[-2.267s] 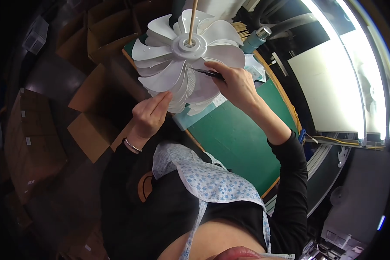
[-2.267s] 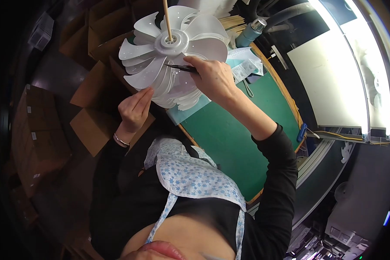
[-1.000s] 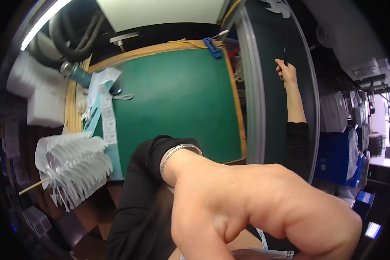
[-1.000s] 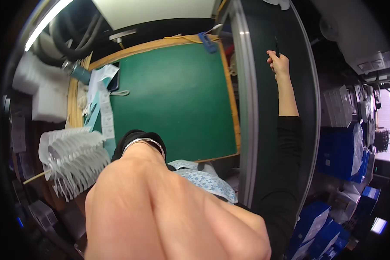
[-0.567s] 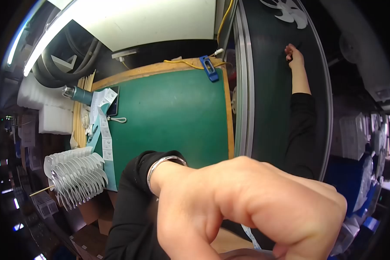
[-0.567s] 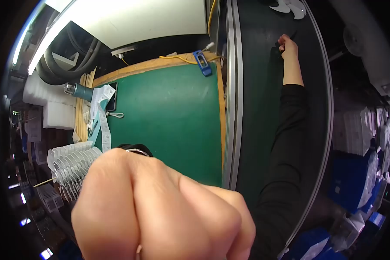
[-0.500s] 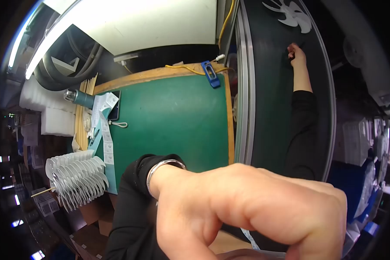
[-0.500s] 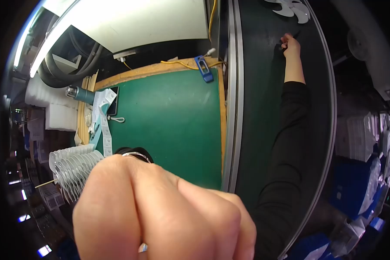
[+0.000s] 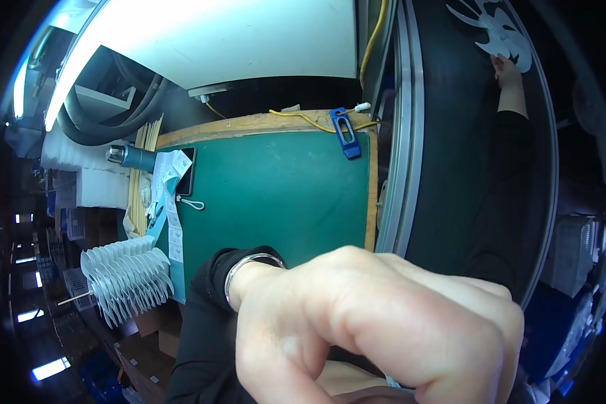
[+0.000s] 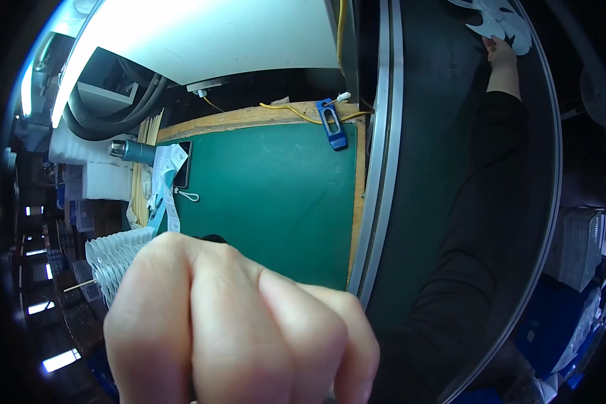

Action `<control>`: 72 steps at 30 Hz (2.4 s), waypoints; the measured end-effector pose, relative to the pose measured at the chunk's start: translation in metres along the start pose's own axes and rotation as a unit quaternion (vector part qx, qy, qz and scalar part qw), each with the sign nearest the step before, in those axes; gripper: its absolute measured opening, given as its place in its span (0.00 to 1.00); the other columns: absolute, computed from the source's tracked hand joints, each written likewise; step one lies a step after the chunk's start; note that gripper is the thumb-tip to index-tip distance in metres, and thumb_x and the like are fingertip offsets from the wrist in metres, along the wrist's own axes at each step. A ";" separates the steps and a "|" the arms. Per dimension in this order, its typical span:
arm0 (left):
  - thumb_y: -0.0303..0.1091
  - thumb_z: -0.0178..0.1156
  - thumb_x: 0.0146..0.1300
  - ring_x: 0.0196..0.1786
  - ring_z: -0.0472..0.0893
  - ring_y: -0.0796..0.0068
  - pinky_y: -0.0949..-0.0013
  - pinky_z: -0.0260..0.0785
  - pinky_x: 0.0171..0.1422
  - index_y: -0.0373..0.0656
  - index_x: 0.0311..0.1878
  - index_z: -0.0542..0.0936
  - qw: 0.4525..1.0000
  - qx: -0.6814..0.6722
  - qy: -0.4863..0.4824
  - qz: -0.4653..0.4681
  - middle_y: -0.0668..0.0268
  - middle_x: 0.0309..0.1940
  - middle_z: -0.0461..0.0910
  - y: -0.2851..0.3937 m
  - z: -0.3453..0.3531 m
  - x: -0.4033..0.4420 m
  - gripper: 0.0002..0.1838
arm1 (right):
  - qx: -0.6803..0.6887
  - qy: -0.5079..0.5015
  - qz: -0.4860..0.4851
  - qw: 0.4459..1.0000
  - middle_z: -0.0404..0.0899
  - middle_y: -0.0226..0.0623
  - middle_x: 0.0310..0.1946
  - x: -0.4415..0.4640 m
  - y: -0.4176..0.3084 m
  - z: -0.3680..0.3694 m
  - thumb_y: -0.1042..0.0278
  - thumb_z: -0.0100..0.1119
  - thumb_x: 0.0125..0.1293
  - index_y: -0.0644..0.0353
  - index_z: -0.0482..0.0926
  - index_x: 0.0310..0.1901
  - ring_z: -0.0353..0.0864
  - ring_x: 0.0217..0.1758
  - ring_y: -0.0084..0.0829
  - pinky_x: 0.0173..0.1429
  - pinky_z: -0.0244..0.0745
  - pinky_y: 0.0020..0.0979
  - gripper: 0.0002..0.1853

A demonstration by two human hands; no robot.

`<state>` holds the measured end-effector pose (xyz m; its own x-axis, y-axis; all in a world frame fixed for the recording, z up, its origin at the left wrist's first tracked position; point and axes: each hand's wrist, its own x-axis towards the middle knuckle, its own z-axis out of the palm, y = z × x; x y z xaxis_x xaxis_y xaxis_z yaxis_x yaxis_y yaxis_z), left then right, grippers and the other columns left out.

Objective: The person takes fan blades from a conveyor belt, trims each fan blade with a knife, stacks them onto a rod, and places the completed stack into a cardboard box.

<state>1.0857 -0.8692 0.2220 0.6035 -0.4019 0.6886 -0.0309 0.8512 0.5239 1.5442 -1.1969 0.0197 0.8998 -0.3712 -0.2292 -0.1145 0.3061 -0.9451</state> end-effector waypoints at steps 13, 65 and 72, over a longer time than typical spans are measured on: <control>0.31 0.57 0.63 0.35 0.73 0.69 0.56 0.69 0.55 0.44 0.29 0.75 0.989 0.113 0.099 -0.012 0.63 0.29 0.76 0.066 0.026 -0.058 0.06 | 0.001 -0.022 0.024 0.999 0.76 0.33 0.21 -0.172 0.034 -0.104 0.70 0.56 0.63 0.58 0.74 0.30 0.71 0.17 0.20 0.14 0.51 0.20 0.05; 0.26 0.57 0.62 0.47 0.77 0.77 0.74 0.72 0.49 0.38 0.57 0.71 0.820 0.021 0.537 -0.194 0.63 0.48 0.75 0.219 0.151 -0.477 0.19 | -0.459 -0.464 -0.469 0.596 0.73 0.32 0.33 -0.913 0.136 0.091 0.45 0.68 0.52 0.56 0.78 0.52 0.77 0.34 0.28 0.30 0.73 0.27 0.30; 0.26 0.56 0.62 0.44 0.79 0.67 0.69 0.74 0.44 0.34 0.50 0.72 0.872 -0.188 0.447 -0.063 0.53 0.46 0.75 0.217 0.113 -0.526 0.14 | -0.350 -0.361 -0.175 0.846 0.75 0.25 0.31 -0.870 0.133 0.075 0.63 0.65 0.60 0.60 0.79 0.50 0.74 0.31 0.19 0.36 0.70 0.21 0.18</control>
<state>0.6716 -0.5109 0.0302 0.9686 -0.2198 -0.1161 0.2427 0.9373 0.2500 0.7779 -0.7672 0.1108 0.9238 0.3786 0.0563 0.2181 -0.3999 -0.8902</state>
